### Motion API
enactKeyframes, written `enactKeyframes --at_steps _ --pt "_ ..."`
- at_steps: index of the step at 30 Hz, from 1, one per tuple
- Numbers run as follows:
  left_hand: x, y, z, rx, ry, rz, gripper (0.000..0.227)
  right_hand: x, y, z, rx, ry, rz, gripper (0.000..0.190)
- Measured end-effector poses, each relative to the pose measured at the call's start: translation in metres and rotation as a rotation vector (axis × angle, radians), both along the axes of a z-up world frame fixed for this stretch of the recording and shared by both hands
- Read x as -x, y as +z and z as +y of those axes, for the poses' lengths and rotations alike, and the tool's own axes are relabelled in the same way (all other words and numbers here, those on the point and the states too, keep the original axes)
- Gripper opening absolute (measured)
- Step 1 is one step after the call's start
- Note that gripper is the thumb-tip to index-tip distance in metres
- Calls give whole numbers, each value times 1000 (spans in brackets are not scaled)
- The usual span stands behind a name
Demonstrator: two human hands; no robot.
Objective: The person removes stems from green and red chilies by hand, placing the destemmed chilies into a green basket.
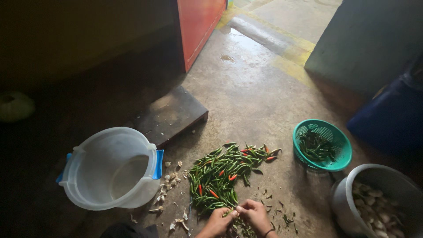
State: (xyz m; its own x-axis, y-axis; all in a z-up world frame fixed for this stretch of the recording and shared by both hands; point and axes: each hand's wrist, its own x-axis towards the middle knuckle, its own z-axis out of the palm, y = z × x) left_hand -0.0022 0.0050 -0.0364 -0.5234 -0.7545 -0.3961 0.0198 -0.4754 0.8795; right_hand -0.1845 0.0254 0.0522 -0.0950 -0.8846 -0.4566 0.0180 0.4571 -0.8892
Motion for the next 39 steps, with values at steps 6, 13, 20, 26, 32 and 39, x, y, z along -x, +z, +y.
enactKeyframes --at_steps 6,13,20,26,32,39 --pt "2 10 2 -360 10 14 29 -39 66 8 195 22 792 19" --pt "-7 13 -7 -355 -80 116 28 -41 57 8 311 144 999 20" --pt "-57 83 -25 -458 -288 220 22 21 11 -9 -285 61 -560 13" --pt "-94 98 -28 -543 -190 198 20 68 -29 -6 -258 44 66 16" --pt "-118 97 -43 -521 20 225 15 41 -23 -12 30 245 1066 24" --pt "-143 82 -70 -467 259 306 19 -65 24 -70 174 279 793 11"
